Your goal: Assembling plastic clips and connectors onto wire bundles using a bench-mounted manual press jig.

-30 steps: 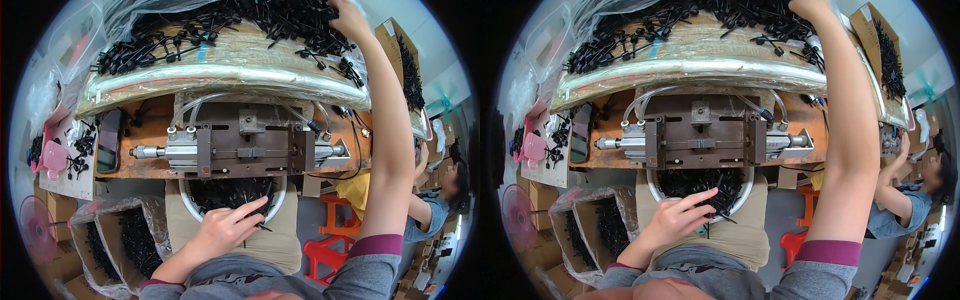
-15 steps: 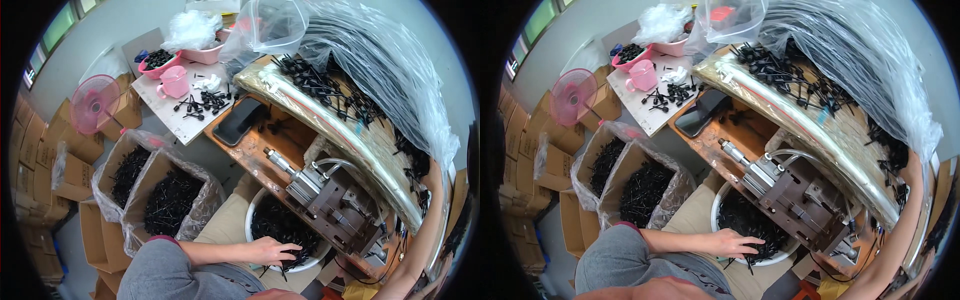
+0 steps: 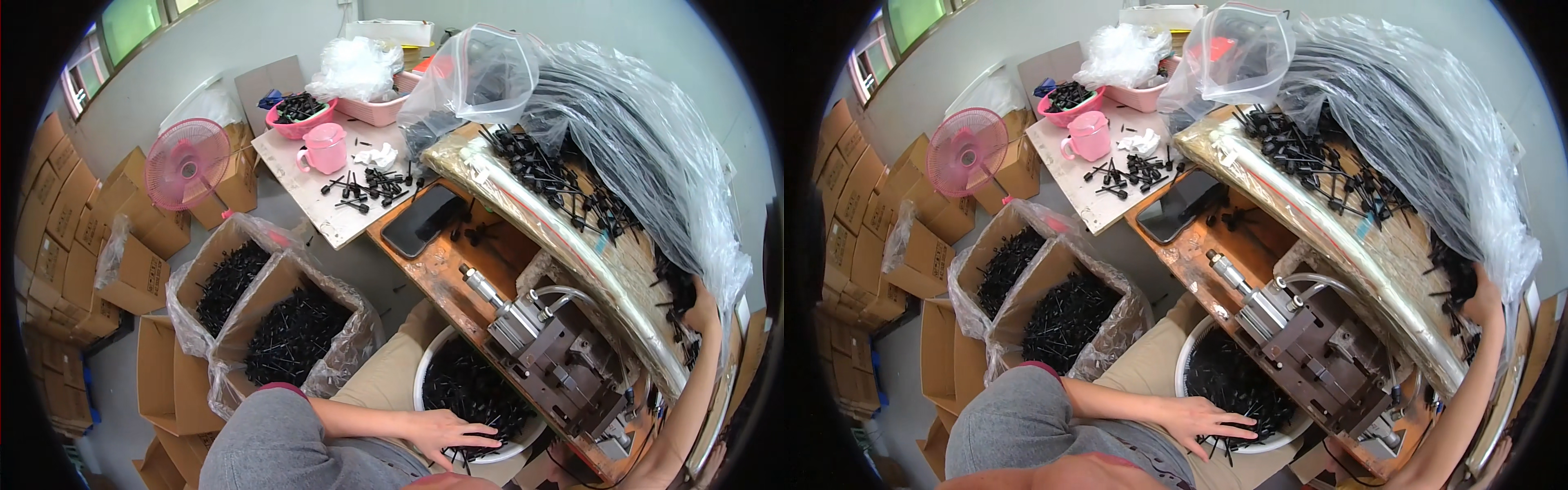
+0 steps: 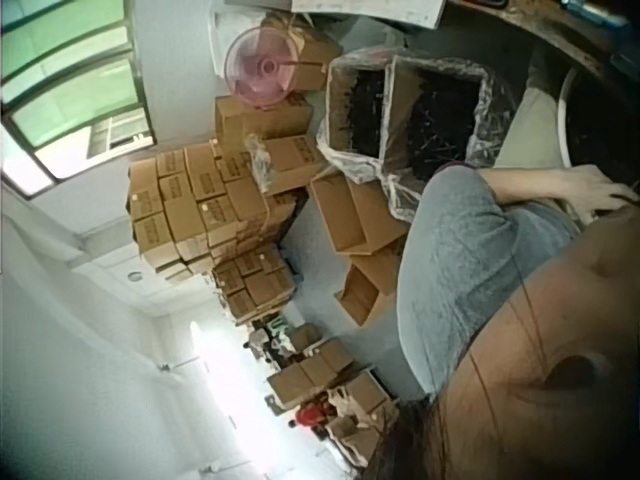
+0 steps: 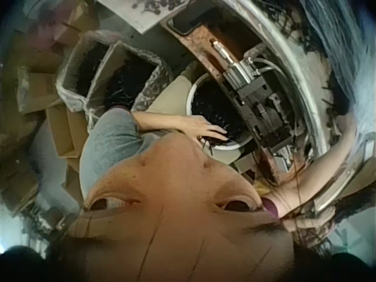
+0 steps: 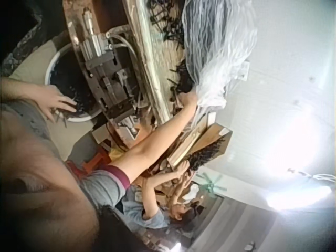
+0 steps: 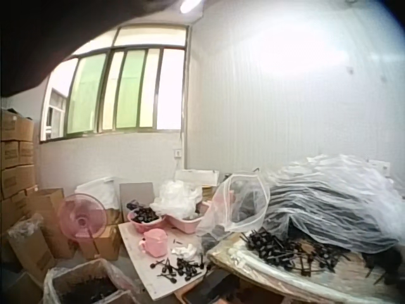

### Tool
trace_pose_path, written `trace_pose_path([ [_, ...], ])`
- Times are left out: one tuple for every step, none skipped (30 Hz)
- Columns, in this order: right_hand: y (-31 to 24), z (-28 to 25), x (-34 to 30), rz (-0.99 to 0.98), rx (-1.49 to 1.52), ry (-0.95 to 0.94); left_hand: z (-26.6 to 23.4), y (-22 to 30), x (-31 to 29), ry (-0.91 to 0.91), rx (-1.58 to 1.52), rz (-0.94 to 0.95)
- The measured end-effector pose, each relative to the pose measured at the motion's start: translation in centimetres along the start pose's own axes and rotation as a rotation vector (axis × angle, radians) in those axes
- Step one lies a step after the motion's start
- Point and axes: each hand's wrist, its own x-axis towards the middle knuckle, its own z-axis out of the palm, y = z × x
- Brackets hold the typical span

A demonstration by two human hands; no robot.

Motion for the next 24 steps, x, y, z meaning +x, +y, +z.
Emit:
trace_pose_path([
  [0.7, -0.2, -0.4, -0.012, -0.024, 0.009, 0.0, -0.2, 0.3, -0.002, 0.005, 0.027],
  [1.5, 0.3, -0.1, -0.062, -0.008, 0.092, 0.0, -0.3, 0.6, -0.009, 0.009, 0.056],
  [-0.9, -0.4, -0.6, 0.027, -0.009, 0.001, -0.7, 0.4, 0.5, -0.023, 0.003, 0.01],
  [-0.1, -0.1, -0.3, -0.051, 0.004, 0.06, -0.8, 0.6, 0.6, 0.016, 0.024, 0.027],
  [-3.9, -1.1, -0.8, -0.047, -0.019, -0.024, -0.8, 0.7, -0.1, 0.002, 0.071, -0.035],
  [-4.8, -1.4, -1.0, -0.015, -0.03, -0.001, -0.7, 0.7, -0.3, -0.016, 0.116, -0.065],
  [-4.6, -1.7, -1.3, -0.05, -0.037, 0.003, -0.8, 0.6, -0.1, -0.002, 0.136, -0.042],
  [-5.2, -2.0, -1.5, -0.045, -0.049, -0.026, -0.8, 0.7, 0.1, 0.013, 0.158, -0.035],
  [-5.5, -2.3, -2.1, -0.024, -0.04, -0.032, -0.8, 0.8, 0.3, 0.02, 0.149, -0.038],
  [-5.4, -2.7, -2.5, -0.009, -0.032, -0.027, -0.6, 0.7, 0.7, 0.011, 0.149, -0.025],
  [-5.2, -2.5, -2.5, -0.034, -0.028, -0.006, -0.5, 0.9, 0.7, 0.009, 0.159, -0.029],
  [-5.1, -2.7, -2.8, -0.059, -0.026, 0.014, -0.6, 1.0, 0.9, 0.009, 0.168, -0.032],
  [-5.9, -3.2, -3.6, -0.048, 0.0, 0.004, -0.7, 1.0, 1.1, -0.005, 0.168, -0.036],
  [-7.0, -3.4, -3.9, -0.049, 0.037, -0.005, -0.8, 1.1, 1.1, 0.006, 0.16, -0.031],
  [-7.1, -2.9, -4.0, -0.036, 0.029, 0.031, -0.9, 1.1, 1.1, 0.015, 0.147, -0.019],
  [-8.6, -2.6, -4.1, -0.037, 0.029, 0.066, -1.0, 1.2, 1.0, 0.028, 0.141, -0.021],
  [-9.8, -2.7, -4.7, 0.022, 0.065, 0.046, -0.9, 1.1, 0.9, 0.053, 0.13, -0.018],
  [-9.9, -1.6, -4.6, 0.01, 0.004, 0.18, -0.8, 1.0, 0.8, 0.047, 0.145, -0.021],
  [-9.6, -1.3, -4.4, -0.036, 0.045, 0.22, -0.7, 0.9, 0.8, 0.041, 0.16, -0.022],
  [-9.2, -1.1, -4.2, -0.081, 0.085, 0.259, -0.7, 0.8, 1.0, 0.036, 0.175, -0.023],
  [-9.9, -1.9, -4.5, -0.033, 0.25, 0.12, -1.1, 1.1, 1.2, 0.016, 0.171, -0.04],
  [-10.4, -3.1, -5.3, 0.032, 0.406, -0.028, -1.1, 1.1, 1.5, 0.039, 0.165, -0.016],
  [-9.7, -2.9, -6.0, -0.056, 0.358, 0.093, -1.1, 1.0, 1.7, 0.068, 0.146, 0.008],
  [-10.4, -3.1, -7.5, -0.052, 0.325, 0.185, -1.0, 0.8, 1.6, 0.107, 0.127, 0.016],
])
